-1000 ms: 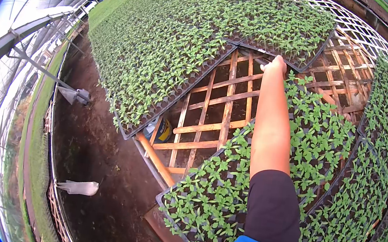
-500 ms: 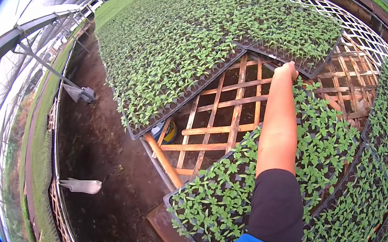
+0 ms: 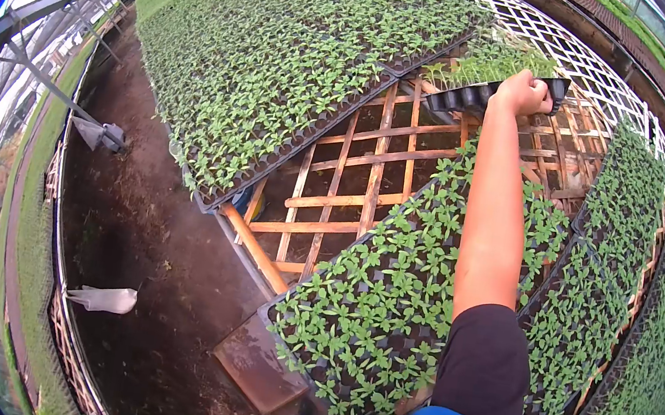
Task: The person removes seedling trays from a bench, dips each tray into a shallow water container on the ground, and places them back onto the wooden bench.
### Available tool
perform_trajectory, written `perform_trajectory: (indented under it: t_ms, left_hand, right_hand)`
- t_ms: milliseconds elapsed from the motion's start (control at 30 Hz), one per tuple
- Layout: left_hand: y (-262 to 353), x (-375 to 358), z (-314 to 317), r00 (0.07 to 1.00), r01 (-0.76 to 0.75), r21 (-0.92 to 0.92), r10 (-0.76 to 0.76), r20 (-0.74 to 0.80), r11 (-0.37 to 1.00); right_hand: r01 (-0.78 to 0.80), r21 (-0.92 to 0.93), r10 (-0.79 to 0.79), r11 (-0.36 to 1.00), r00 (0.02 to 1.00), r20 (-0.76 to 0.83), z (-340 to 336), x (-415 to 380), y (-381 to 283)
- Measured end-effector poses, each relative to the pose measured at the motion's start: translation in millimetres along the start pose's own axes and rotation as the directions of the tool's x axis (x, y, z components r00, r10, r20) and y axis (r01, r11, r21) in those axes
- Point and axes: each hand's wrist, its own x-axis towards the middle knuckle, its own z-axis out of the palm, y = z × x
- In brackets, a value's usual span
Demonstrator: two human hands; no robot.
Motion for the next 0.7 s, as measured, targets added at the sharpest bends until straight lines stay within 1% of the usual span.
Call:
perform_trajectory:
  t_ms: [33,67,100,200,233,300,333,367,400,467,500,567,633,667,700]
  left_hand:
    - [6,1,5,1.0,0.001,-0.01,-0.001,0.005,1.0]
    - [8,-4,11,1.0,0.007,-0.02,-0.006,0.008,1.0]
    - [18,-18,22,1.0,-0.017,0.042,0.017,-0.01,0.999]
    - [16,-11,14,0.999,-0.025,0.01,0.024,0.045,1.0]
    - [14,-7,9,0.998,-0.021,0.005,0.02,0.055,1.0]
    - [11,-7,5,0.998,-0.004,-0.022,0.006,0.063,1.0]
    - [9,-7,4,0.998,0.009,-0.044,-0.006,0.062,0.999]
    - [6,-9,1,0.998,0.022,-0.067,-0.018,0.058,0.997]
    - [-8,7,-1,0.994,-0.011,-0.137,-0.004,-0.107,0.99]
    - [-21,15,-13,0.996,-0.023,-0.132,0.011,-0.09,0.991]
    - [-26,13,-17,0.996,-0.03,-0.131,0.019,-0.083,0.991]
    - [-31,5,-23,0.997,-0.034,-0.146,0.023,-0.075,0.989]
    - [-41,5,-33,0.995,-0.055,-0.124,0.044,-0.089,0.991]
    - [-43,-5,-32,0.992,-0.103,-0.142,0.09,-0.094,0.985]
    - [-43,-10,-32,0.992,-0.095,-0.18,0.078,-0.099,0.979]
  right_hand:
    - [0.047,0.059,-0.05,0.997,0.998,0.035,-1,5,-9]
    - [0.072,0.113,-0.075,0.991,0.997,0.027,0,10,-19]
    - [0.065,0.137,-0.072,0.988,0.996,0.044,-11,4,-44]
    - [-0.052,0.349,0.015,0.936,0.994,0.109,-10,22,-73]
    - [-0.096,0.392,0.046,0.915,0.99,0.135,-8,29,-80]
    - [-0.124,0.422,0.065,0.898,0.986,0.15,-17,23,-112]
    - [-0.143,0.46,0.061,0.876,0.98,0.189,-15,26,-120]
    - [-0.14,0.495,0.058,0.858,0.982,0.178,-6,34,-122]
    - [-0.165,0.479,0.079,0.862,0.978,0.195,-9,28,-134]
    - [-0.19,0.464,0.108,0.865,0.974,0.198,-8,21,-156]
    - [-0.185,0.516,0.101,0.837,0.977,0.186,-2,21,-162]
    - [-0.195,0.498,0.082,0.845,0.967,0.24,-1,14,-179]
    - [-0.168,0.477,0.046,0.863,0.966,0.255,9,15,-191]
    - [-0.17,0.494,0.036,0.853,0.963,0.269,3,2,-203]
    - [-0.171,0.512,0.023,0.842,0.959,0.282,-4,-10,-219]
